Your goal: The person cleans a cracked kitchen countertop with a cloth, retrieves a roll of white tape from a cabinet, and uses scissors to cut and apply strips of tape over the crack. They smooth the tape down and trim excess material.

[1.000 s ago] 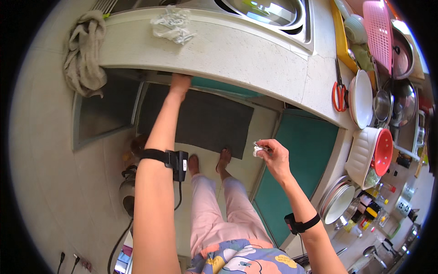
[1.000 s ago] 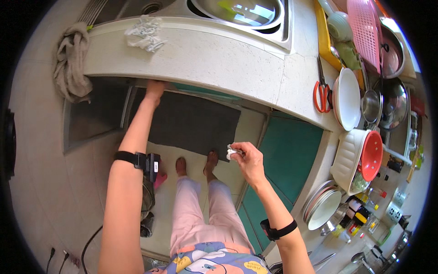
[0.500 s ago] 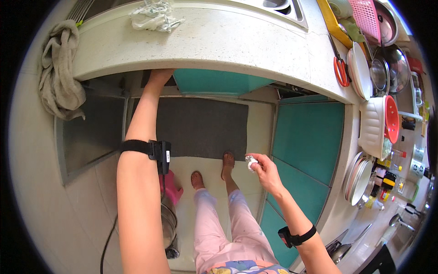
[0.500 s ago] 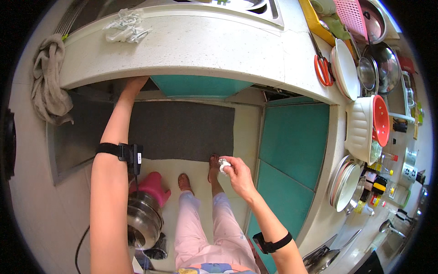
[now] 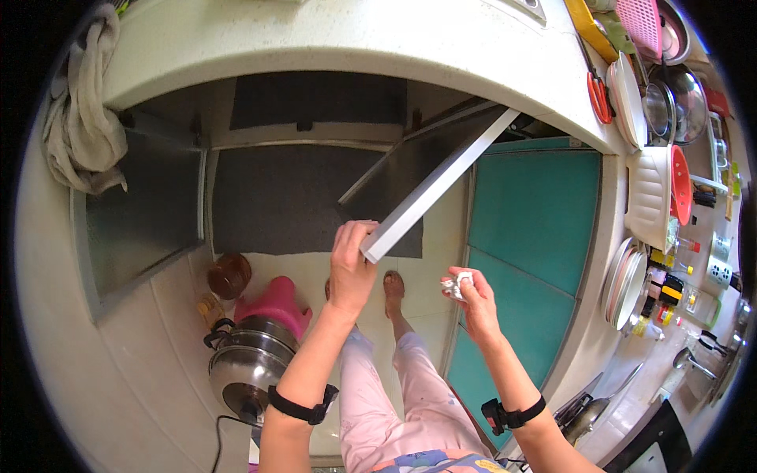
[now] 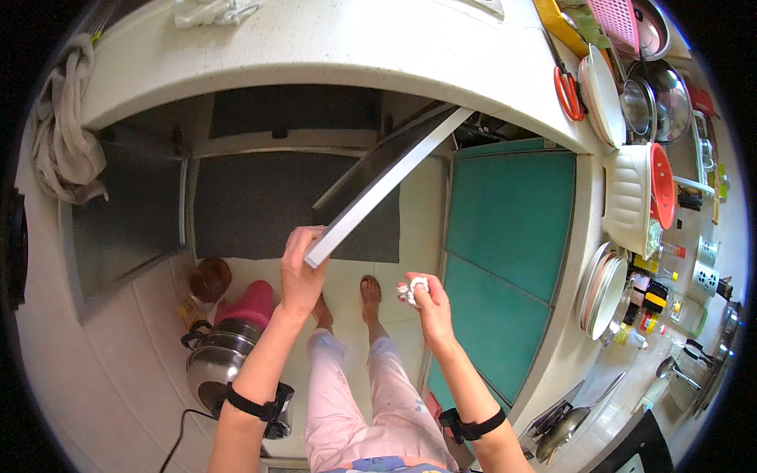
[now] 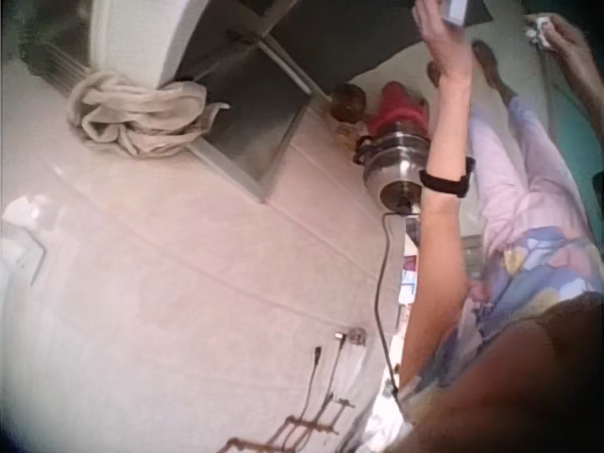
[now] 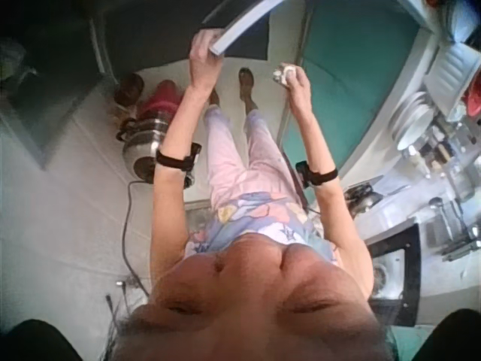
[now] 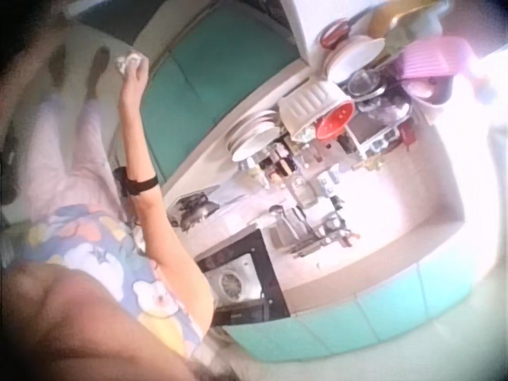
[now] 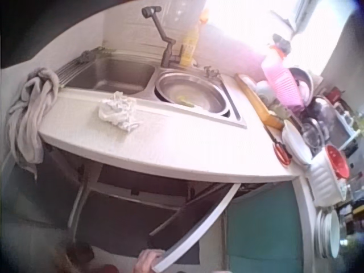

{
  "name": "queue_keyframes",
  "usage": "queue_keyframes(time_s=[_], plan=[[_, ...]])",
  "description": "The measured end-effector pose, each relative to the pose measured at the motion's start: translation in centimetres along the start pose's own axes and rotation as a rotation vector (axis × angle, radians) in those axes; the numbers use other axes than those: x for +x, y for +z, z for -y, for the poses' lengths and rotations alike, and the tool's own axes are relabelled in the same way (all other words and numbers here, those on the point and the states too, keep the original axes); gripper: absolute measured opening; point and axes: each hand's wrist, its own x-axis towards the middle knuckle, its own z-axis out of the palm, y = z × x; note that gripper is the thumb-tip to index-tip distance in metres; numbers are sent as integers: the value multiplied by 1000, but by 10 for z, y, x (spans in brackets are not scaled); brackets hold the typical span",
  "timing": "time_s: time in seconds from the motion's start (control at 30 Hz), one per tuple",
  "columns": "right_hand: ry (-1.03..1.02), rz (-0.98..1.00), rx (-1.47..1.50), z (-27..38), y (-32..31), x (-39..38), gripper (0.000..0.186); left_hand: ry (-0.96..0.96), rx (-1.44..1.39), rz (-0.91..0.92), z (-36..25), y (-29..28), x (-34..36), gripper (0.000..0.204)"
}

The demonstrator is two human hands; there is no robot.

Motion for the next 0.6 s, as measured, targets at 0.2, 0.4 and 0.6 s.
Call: queue_keyframes(time_s=[0.2,0.4,0.6], plan=[[-203,22,-210,15,-10,-21,33,-41,3,225,-36,55,-69,51],[-470,-139,-573,19,-40,-29,41,-76,-82,381,-77,128,-109,66],[-416,-98,-665,29,-48,-35,37,-131,-27,419,-83,131,-115,68]])
